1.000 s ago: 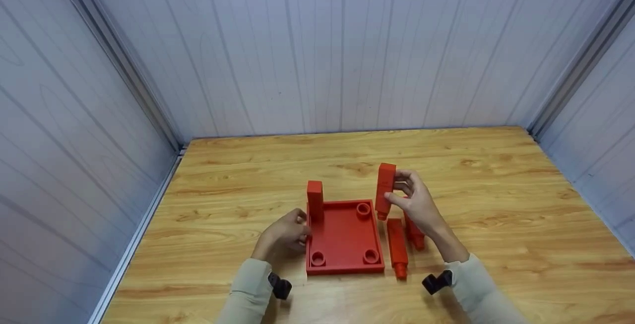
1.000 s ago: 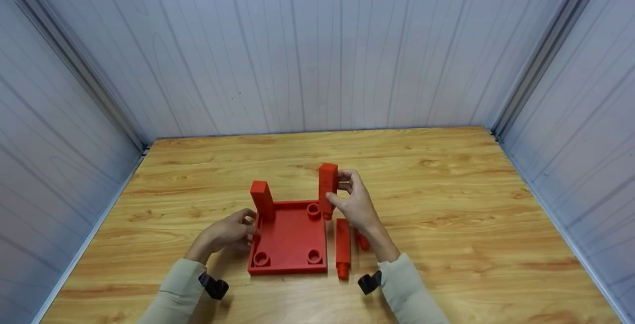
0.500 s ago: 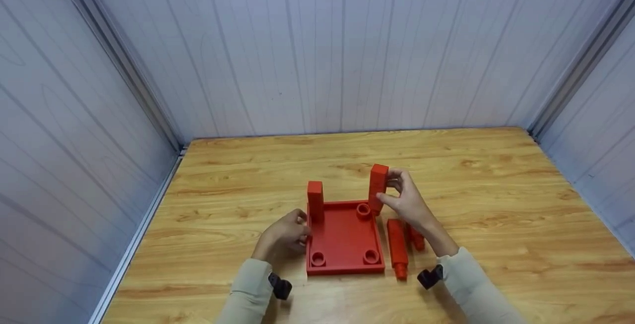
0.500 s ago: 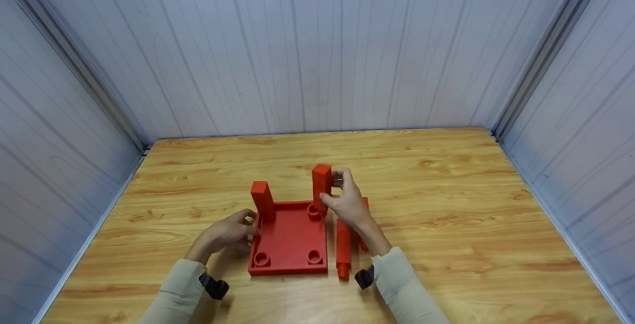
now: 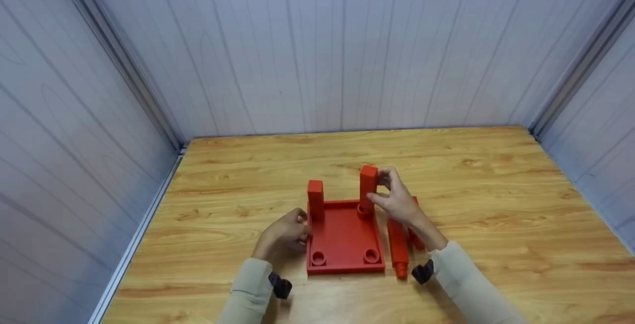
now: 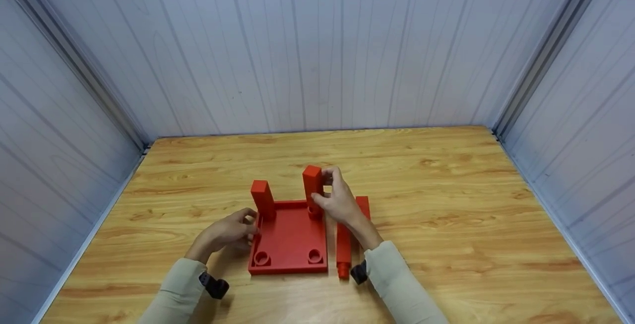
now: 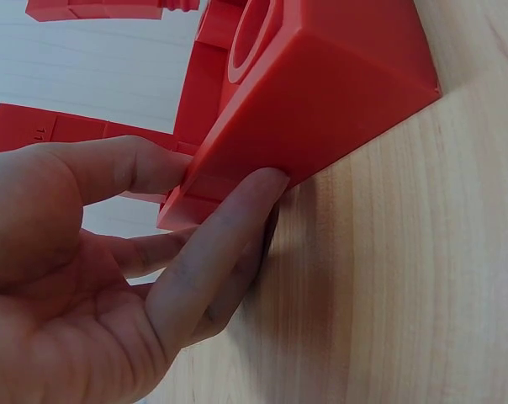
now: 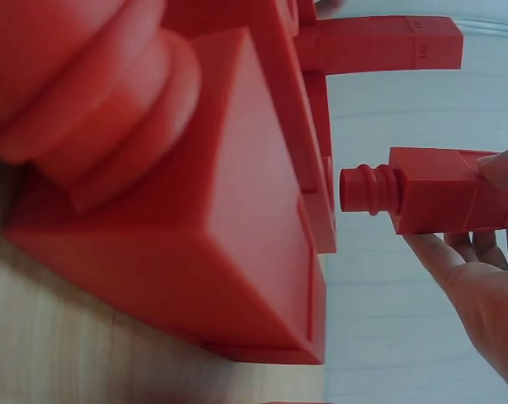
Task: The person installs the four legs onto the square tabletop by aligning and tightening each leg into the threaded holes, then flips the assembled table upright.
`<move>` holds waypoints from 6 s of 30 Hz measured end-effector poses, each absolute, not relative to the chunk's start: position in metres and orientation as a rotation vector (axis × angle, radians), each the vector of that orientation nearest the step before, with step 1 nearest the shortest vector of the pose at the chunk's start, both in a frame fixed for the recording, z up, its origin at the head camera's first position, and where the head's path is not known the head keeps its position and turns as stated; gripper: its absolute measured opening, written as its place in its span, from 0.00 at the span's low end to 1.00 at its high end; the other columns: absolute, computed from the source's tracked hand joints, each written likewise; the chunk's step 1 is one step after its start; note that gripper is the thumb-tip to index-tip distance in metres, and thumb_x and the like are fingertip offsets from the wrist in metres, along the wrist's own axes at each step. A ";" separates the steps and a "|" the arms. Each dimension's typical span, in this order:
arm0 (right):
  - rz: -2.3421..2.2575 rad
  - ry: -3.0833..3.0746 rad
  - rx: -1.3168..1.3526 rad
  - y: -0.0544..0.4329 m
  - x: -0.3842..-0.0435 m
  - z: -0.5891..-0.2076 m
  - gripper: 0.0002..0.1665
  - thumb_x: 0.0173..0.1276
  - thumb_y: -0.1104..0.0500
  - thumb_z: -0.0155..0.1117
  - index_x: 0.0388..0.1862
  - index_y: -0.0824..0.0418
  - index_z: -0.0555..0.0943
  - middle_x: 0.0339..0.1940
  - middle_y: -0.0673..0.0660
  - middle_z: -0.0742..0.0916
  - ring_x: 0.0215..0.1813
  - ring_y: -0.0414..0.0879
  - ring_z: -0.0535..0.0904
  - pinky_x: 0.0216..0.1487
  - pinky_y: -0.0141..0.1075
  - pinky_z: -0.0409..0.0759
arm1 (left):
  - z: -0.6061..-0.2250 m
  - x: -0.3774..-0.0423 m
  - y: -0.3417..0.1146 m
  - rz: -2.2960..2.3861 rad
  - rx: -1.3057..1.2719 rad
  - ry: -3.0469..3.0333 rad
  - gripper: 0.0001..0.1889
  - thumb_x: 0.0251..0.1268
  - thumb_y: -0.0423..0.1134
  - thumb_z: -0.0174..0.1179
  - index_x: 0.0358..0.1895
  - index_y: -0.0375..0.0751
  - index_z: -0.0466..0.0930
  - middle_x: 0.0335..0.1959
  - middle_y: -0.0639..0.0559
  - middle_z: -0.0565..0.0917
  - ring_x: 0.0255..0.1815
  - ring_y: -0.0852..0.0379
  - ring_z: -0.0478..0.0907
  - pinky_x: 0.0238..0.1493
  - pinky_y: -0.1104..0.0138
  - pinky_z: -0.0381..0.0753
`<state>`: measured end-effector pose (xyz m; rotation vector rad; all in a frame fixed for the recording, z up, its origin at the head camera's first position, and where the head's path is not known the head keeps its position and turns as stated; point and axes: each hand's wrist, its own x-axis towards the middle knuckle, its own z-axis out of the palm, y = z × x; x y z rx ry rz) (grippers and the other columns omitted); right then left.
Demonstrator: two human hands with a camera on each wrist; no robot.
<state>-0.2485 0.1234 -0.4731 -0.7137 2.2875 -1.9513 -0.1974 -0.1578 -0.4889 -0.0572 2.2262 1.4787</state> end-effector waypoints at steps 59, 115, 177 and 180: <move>-1.683 2.413 -0.720 0.125 -0.231 -0.454 0.30 0.64 0.63 0.66 0.62 0.65 0.66 0.50 0.63 0.79 0.54 0.58 0.76 0.53 0.44 0.79 | -0.489 -0.197 -0.158 1.478 -0.068 2.232 0.22 0.60 0.29 0.55 0.58 0.30 0.64 0.37 0.43 0.72 0.28 0.54 0.74 0.32 0.58 0.83; -1.722 2.211 -0.717 0.137 -0.249 -0.481 0.44 0.68 0.54 0.62 0.75 0.66 0.52 0.72 0.64 0.66 0.72 0.56 0.61 0.67 0.43 0.68 | -0.491 -0.199 -0.158 1.466 -0.068 2.218 0.21 0.61 0.29 0.53 0.58 0.30 0.63 0.37 0.40 0.77 0.29 0.53 0.78 0.35 0.56 0.84; -1.720 2.150 -0.816 0.139 -0.253 -0.480 0.34 0.69 0.59 0.60 0.71 0.64 0.63 0.64 0.64 0.75 0.63 0.53 0.72 0.58 0.30 0.75 | -0.489 -0.199 -0.159 1.467 -0.068 2.196 0.21 0.61 0.29 0.53 0.57 0.31 0.63 0.35 0.43 0.72 0.29 0.53 0.74 0.34 0.57 0.84; -1.697 2.201 -0.803 0.136 -0.252 -0.480 0.36 0.68 0.59 0.61 0.72 0.65 0.61 0.64 0.65 0.75 0.64 0.55 0.72 0.57 0.29 0.75 | -0.490 -0.199 -0.159 1.482 -0.078 2.179 0.20 0.61 0.28 0.53 0.57 0.31 0.62 0.35 0.43 0.72 0.29 0.53 0.74 0.34 0.57 0.84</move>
